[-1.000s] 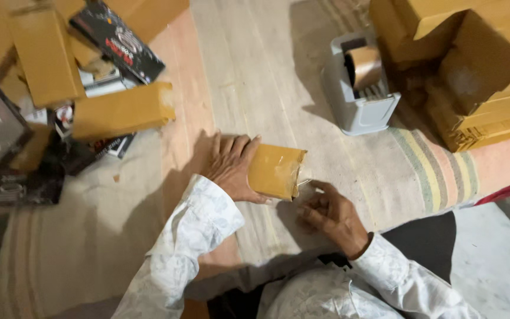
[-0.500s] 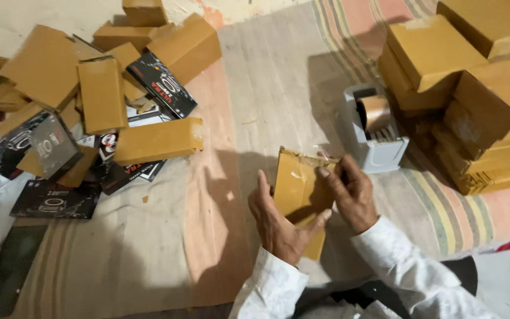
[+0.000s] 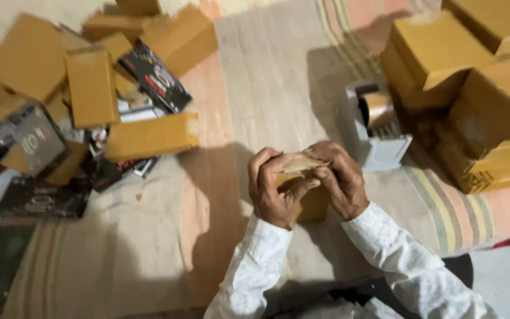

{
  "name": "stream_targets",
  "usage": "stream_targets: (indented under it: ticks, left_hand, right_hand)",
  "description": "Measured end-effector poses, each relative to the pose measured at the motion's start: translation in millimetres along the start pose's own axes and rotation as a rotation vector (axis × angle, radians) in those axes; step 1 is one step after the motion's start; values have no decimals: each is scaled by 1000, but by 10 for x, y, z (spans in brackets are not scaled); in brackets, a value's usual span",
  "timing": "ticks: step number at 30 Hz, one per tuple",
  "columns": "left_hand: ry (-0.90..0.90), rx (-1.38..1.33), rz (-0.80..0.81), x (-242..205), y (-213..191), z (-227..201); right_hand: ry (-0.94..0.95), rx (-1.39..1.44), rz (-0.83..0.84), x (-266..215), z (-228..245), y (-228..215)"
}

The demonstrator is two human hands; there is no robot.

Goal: The person places small black product boxes into larger brown cardboard shipping boxes, closes the flaps, and seals them with packing tape using a tape dispenser. The sealed boxes are then stacked on the right side of the frame.

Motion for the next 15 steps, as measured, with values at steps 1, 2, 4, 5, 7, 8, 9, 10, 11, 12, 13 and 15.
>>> stream_targets:
  ticks: [1, 2, 4, 5, 7, 8, 9, 10, 11, 12, 13, 15]
  left_hand:
    - [15, 1, -30, -19, -1, -9]
    - [25, 7, -37, -42, 4, -33]
    - [60, 16, -46, -70, 7, -88]
    - [57, 9, -51, -67, -13, -98]
    - [51, -5, -53, -61, -52, -128]
    - [38, -9, -56, -59, -70, -143]
    - [30, -19, -60, -26, -70, -140]
    - [22, -29, -64, 10, -69, -141]
    - [42, -23, -68, 41, -54, -167]
    - [62, -18, -72, 68, -37, -195]
    - [77, -11, -77, 75, -24, -233]
    - [7, -26, -81, 58, -21, -260]
  right_hand:
    - [-42, -12, -38, -19, 39, 9]
    - [12, 27, -62, -40, 28, 7]
    - [109, 104, -123, -98, 52, 33]
    - [130, 153, -96, -84, 79, 56]
    - [173, 255, -48, -71, 148, 63]
    - [254, 374, 11, -69, 142, 80]
    - [328, 487, 69, -23, 118, 85]
    - [402, 600, 127, 20, 103, 97]
    - [460, 581, 156, 64, 81, 62]
    - [517, 560, 186, 102, 55, 25]
    - [578, 541, 217, 114, 36, 6]
    - [600, 600, 246, 148, 73, -22]
Point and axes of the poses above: each hand's wrist, its own x-axis towards the middle knuckle, its own y-axis out of the palm, z = x × y, the point moved 7 cm from there along x, towards the middle knuckle, and after that the axes turned 13 degrees about -x, right-handed, at the moved point
